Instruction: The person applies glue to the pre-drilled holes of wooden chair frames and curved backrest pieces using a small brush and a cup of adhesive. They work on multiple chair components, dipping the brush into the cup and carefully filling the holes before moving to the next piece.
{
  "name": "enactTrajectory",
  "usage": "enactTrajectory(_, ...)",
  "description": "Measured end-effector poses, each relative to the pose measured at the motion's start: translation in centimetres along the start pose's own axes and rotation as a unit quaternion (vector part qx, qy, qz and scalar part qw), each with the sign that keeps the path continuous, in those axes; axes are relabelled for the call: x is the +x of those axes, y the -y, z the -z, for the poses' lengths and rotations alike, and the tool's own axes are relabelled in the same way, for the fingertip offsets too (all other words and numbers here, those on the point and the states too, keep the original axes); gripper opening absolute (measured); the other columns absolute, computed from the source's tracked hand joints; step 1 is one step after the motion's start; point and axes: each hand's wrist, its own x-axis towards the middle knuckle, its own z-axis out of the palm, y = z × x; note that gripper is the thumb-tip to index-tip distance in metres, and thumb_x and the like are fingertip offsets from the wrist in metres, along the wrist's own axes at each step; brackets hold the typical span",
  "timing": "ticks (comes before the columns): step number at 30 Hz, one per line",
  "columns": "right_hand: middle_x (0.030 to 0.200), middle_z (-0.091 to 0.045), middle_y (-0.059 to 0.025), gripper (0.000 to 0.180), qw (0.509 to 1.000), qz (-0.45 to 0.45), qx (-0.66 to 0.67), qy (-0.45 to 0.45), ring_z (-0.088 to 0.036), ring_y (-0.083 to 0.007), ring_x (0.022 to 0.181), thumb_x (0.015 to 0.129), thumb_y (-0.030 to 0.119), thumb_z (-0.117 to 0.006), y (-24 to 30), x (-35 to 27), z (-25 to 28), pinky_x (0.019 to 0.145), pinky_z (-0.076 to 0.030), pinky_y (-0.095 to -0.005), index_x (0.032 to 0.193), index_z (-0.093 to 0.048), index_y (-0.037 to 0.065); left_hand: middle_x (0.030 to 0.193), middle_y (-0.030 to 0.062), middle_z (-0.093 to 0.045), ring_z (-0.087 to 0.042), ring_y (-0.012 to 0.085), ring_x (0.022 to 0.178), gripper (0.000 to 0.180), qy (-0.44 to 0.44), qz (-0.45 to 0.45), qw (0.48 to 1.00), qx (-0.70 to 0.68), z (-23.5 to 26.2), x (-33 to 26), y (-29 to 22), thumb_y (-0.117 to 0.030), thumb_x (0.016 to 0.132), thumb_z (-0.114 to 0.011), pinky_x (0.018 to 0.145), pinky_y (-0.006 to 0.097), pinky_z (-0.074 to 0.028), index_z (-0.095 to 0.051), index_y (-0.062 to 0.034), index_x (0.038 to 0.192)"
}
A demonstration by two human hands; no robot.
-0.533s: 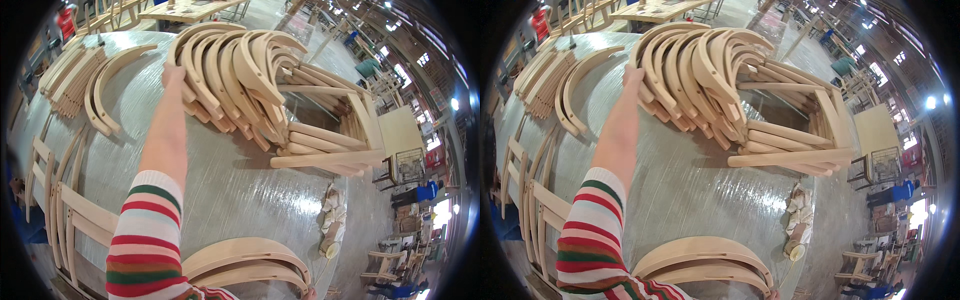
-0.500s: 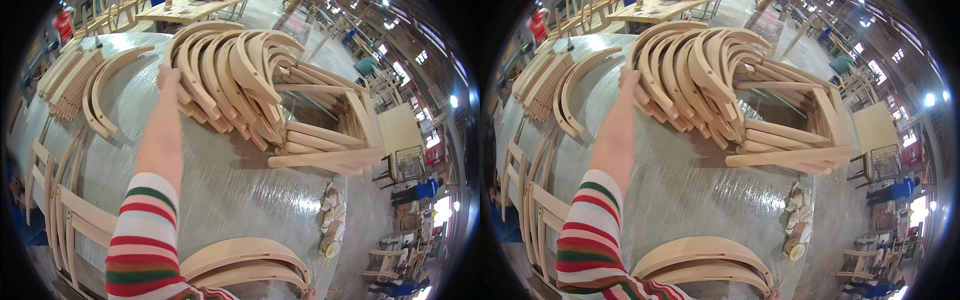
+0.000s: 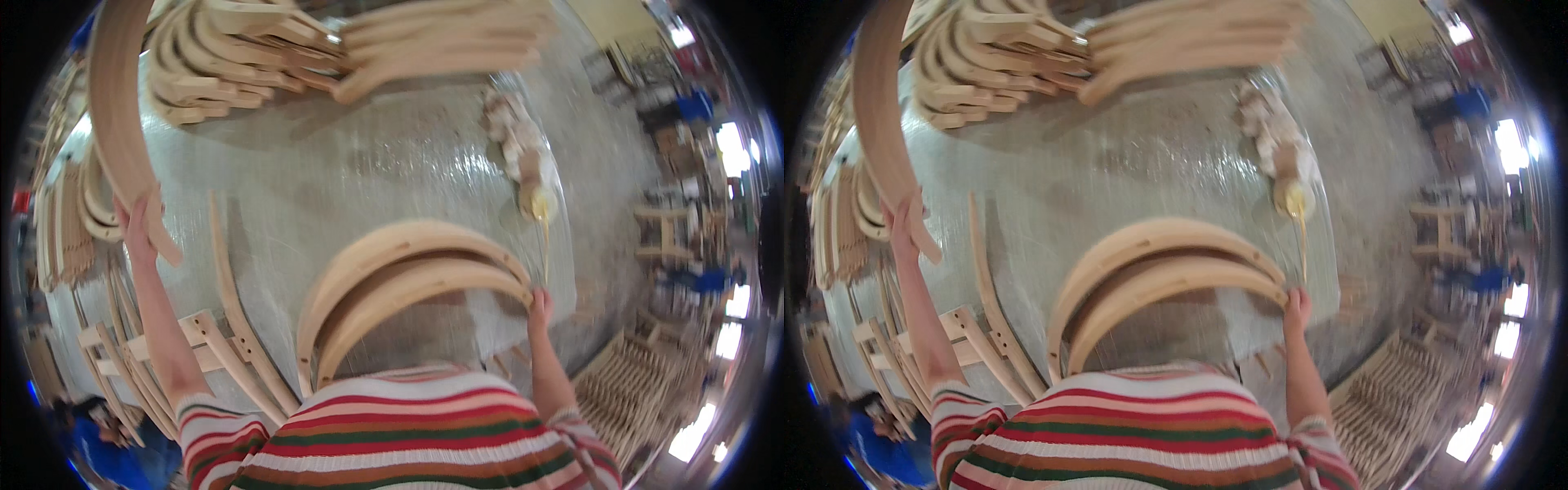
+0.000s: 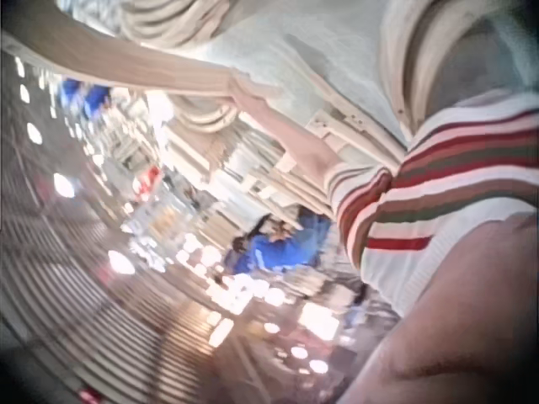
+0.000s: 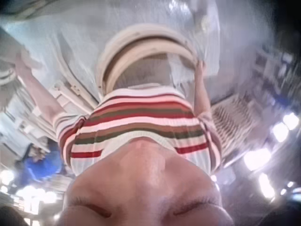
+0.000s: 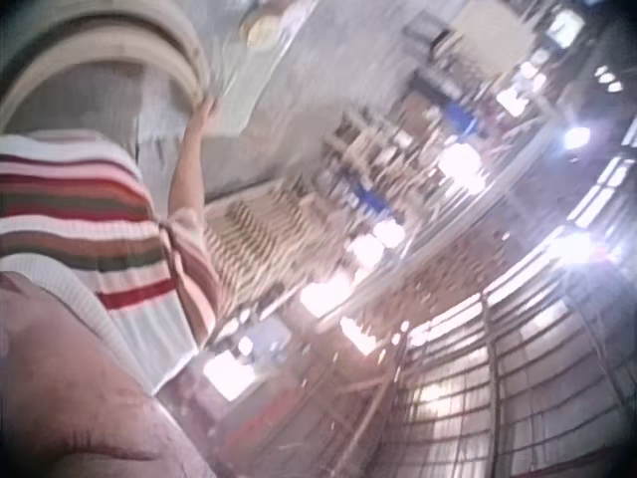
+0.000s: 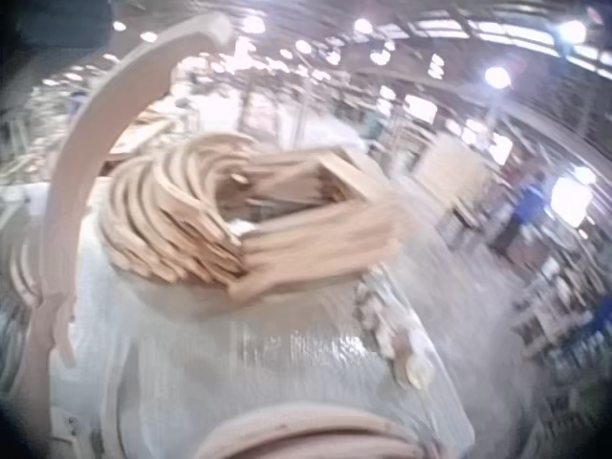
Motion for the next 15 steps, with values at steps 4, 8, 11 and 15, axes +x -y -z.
enactTrajectory(4, 0.065, -0.046, -0.0013, 0.034, 1.0, 0.0, -0.003, 0.013, -0.042, -0.0113, 0.066, 0.09, 0.031, -0.048, 0.0, 0.4, 1.1, 0.061, -0.035, -0.0282, 0.072, -0.052, 0.001, 0.119, 0.0082, -0.053, -0.055, 0.0187, 0.103, 0.058, 0.123, -0.033, 0.989, 0.072, -2.5, -9.2, 0.8, -0.007, 0.082, -0.057, 0.078, 0.031, -0.049, -0.035, -0.0063, 0.136)
enactTrajectory(8, 0.065, -0.046, -0.0022, 0.041, 0.999, 0.001, -0.012, 0.044, -0.04, -0.0127, 0.065, 0.092, 0.036, -0.045, 0.1, 0.2, 1.7, 0.061, -0.036, -0.0292, 0.072, -0.052, 0.001, 0.123, 0.0053, -0.052, -0.052, 0.0147, 0.105, 0.065, 0.205, 0.014, 0.973, 0.104, -5.6, -14.8, 4.9, 0.003, 0.075, -0.055, 0.083, 0.03, -0.047, -0.039, -0.0104, 0.137)
enactTrajectory(11, 0.064, -0.042, -0.0019, 0.041, 0.998, -0.023, -0.024, 0.049, -0.038, -0.0126, 0.065, 0.093, 0.036, -0.044, -1.2, -0.6, 2.5, 0.06, -0.035, -0.0306, 0.07, -0.048, 0.002, 0.127, 0.0073, -0.051, -0.052, 0.0166, 0.105, 0.068, 0.256, 0.009, 0.946, 0.2, -9.0, -17.9, 5.4, 0.003, 0.07, -0.056, 0.09, 0.03, -0.044, -0.043, -0.0137, 0.135)
enactTrajectory(15, 0.059, -0.039, 0.001, 0.044, 0.998, 0.017, -0.031, 0.057, -0.035, -0.011, 0.059, 0.094, 0.034, -0.044, -3.1, -2.4, 3.6, 0.055, -0.033, -0.0298, 0.062, -0.042, 0.005, 0.127, 0.0122, -0.052, -0.051, 0.0231, 0.111, 0.054, 0.3, 0.031, 0.923, 0.24, -11.5, -20.4, 4.5, -0.013, 0.079, -0.061, 0.095, 0.036, -0.04, -0.047, -0.0128, 0.132)
